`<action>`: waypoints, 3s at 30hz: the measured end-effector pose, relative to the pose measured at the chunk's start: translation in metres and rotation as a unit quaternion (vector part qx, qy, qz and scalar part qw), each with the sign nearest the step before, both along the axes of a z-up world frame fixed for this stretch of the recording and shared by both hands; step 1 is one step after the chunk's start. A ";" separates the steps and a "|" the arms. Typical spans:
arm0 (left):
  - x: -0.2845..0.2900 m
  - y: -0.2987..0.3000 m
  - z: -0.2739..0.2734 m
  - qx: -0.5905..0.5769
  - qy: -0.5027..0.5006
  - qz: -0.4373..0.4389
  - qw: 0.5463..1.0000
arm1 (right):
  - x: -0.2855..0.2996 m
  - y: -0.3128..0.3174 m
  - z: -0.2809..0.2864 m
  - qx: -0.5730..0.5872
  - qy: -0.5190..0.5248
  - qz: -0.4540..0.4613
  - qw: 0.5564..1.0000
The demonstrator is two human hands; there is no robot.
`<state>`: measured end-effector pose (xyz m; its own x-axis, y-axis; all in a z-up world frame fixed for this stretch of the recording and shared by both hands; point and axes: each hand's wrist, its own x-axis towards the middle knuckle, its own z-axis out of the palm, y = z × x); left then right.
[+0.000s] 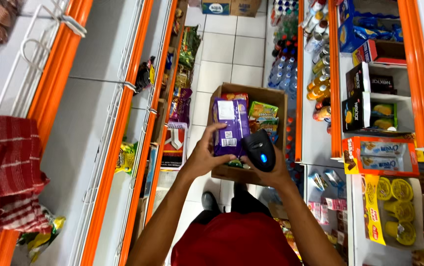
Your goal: The person takes snack packages from a box, scans their barcodes using a handheld barcode scanner, and places them onto store shelves.
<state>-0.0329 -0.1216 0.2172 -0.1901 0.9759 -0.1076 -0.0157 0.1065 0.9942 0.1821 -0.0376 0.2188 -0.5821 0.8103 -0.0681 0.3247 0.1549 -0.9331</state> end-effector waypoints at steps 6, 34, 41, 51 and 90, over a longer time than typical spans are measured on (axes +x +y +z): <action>-0.005 0.001 -0.015 0.116 -0.005 0.024 0.993 | 0.013 -0.026 0.012 -0.041 0.114 -0.098 0.988; 0.029 -0.010 -0.065 0.168 -0.075 0.126 0.975 | -0.004 -0.005 0.007 -0.133 0.130 -0.166 0.968; 0.045 -0.057 -0.051 0.184 -0.132 0.226 0.948 | -0.046 0.004 -0.007 -0.234 0.230 -0.001 0.945; 0.066 -0.173 0.017 0.113 0.055 0.379 0.917 | -0.079 -0.083 0.007 -0.222 0.095 0.182 0.953; 0.200 -0.782 0.185 0.235 0.170 0.728 0.621 | -0.103 -0.664 0.230 0.334 0.585 0.562 0.480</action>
